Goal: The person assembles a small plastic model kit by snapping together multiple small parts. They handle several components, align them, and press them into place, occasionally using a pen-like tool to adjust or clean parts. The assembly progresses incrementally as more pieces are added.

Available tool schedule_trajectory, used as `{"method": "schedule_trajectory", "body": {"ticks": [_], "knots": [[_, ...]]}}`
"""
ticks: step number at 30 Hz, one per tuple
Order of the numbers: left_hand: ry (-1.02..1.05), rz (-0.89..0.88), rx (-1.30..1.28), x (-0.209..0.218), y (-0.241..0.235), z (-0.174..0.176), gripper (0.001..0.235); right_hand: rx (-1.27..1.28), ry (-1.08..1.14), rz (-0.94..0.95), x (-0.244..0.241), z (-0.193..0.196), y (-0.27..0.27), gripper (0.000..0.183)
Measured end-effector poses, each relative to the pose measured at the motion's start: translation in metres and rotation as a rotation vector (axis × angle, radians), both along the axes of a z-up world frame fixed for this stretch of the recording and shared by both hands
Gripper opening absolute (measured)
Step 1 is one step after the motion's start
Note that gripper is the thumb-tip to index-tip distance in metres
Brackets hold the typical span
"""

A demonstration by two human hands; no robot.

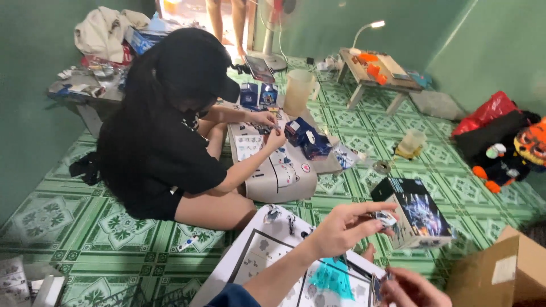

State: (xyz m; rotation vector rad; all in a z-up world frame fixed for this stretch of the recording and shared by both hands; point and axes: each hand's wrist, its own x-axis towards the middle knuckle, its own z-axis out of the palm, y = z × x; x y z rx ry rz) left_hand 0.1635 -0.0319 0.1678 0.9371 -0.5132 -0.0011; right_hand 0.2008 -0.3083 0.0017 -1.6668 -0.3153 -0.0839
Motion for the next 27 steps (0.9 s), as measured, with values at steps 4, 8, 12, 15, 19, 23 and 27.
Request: {"method": "schedule_trajectory", "body": {"ticks": [4,8,12,15,19,23,27], "knots": [[-0.024,0.047,0.048,-0.002,0.003,0.003,0.035,0.252,0.063,0.013,-0.029,0.101,0.057,0.026],[0.008,0.094,0.102,-0.008,0.000,0.000,0.032,0.413,0.006,0.029,-0.041,0.144,0.089,0.026],[-0.061,0.159,0.045,0.000,0.003,0.006,0.032,0.507,-0.080,0.042,-0.029,0.150,0.104,0.027],[0.033,0.076,0.062,-0.002,0.009,0.007,0.038,0.507,-0.122,0.048,-0.033,0.146,0.108,0.026],[-0.034,0.098,0.206,-0.005,0.009,0.016,0.038,0.564,-0.171,0.076,-0.038,0.149,0.112,0.026],[-0.028,0.066,0.230,-0.002,0.001,0.010,0.036,0.597,-0.149,0.085,-0.037,0.147,0.101,0.027],[-0.034,-0.009,0.125,0.003,-0.007,0.002,0.033,0.651,-0.153,0.121,-0.036,0.143,0.090,0.028]]}}
